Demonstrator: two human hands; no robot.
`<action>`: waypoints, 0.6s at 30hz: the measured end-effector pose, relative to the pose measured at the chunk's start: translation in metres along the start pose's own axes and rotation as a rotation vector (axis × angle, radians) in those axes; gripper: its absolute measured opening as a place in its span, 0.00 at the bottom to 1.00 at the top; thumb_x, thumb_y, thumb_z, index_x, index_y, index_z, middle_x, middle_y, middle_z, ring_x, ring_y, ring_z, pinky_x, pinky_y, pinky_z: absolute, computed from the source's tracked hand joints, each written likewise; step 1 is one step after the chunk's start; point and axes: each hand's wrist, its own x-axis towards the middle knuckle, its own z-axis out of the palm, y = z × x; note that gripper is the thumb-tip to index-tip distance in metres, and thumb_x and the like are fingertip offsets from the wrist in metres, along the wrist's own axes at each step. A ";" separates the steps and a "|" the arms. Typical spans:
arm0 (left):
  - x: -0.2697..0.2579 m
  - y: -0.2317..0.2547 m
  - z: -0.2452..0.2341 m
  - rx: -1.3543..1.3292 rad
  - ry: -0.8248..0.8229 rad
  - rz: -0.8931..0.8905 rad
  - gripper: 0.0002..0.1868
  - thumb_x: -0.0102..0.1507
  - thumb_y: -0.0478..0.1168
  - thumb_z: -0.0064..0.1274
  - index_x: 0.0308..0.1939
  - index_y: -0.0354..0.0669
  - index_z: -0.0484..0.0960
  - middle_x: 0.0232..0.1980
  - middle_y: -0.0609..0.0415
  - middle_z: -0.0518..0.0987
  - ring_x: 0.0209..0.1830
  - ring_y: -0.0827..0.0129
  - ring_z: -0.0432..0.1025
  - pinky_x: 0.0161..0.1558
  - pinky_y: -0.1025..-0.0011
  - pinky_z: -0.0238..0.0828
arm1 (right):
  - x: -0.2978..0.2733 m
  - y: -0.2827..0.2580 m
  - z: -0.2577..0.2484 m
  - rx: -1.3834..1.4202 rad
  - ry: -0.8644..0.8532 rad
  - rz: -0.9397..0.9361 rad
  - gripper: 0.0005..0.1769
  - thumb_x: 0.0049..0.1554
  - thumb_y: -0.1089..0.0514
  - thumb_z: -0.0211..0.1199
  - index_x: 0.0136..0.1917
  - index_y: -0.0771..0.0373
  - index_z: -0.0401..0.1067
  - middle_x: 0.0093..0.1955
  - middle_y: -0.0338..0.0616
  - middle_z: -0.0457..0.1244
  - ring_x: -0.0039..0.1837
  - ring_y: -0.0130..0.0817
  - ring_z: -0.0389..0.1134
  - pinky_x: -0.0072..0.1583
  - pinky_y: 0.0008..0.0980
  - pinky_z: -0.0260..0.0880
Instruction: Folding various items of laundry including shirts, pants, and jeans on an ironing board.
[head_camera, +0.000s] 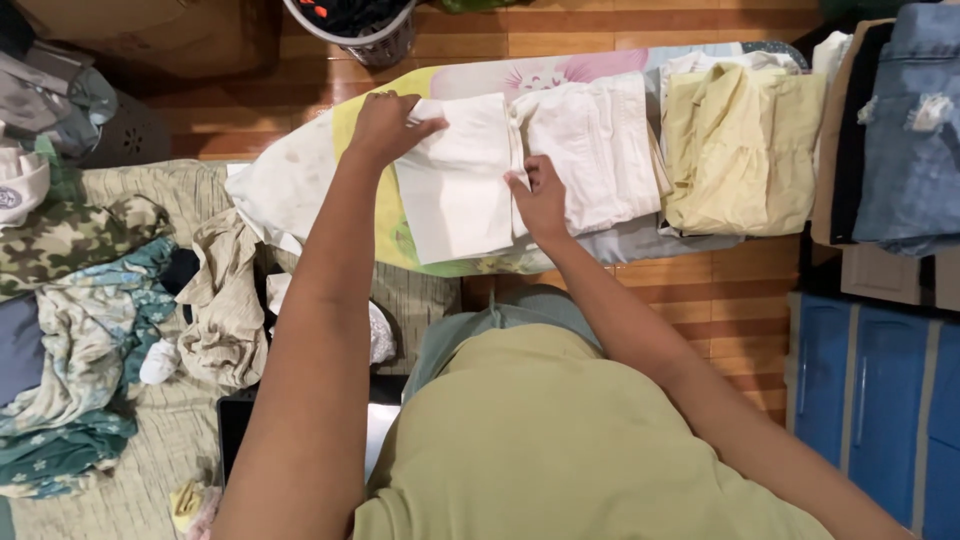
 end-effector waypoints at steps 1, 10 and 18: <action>-0.001 -0.003 0.005 0.049 0.066 0.049 0.33 0.63 0.68 0.62 0.42 0.38 0.85 0.35 0.43 0.82 0.40 0.49 0.76 0.49 0.53 0.71 | -0.010 -0.012 -0.002 -0.110 0.066 -0.119 0.20 0.58 0.56 0.67 0.59 0.69 0.66 0.51 0.55 0.65 0.53 0.43 0.66 0.55 0.40 0.67; -0.013 0.014 -0.014 -0.052 0.094 -0.103 0.32 0.55 0.62 0.67 0.49 0.41 0.83 0.43 0.43 0.83 0.44 0.50 0.78 0.46 0.56 0.73 | -0.068 -0.040 0.012 -0.715 -0.190 -0.859 0.35 0.41 0.49 0.71 0.59 0.65 0.68 0.59 0.55 0.60 0.60 0.52 0.61 0.61 0.48 0.60; -0.126 -0.039 -0.028 -0.169 0.056 -0.352 0.32 0.54 0.52 0.72 0.57 0.45 0.79 0.48 0.39 0.83 0.50 0.46 0.77 0.50 0.56 0.73 | -0.086 -0.027 0.016 -0.505 -0.438 -0.887 0.21 0.49 0.59 0.66 0.55 0.63 0.66 0.62 0.53 0.63 0.62 0.51 0.64 0.62 0.45 0.67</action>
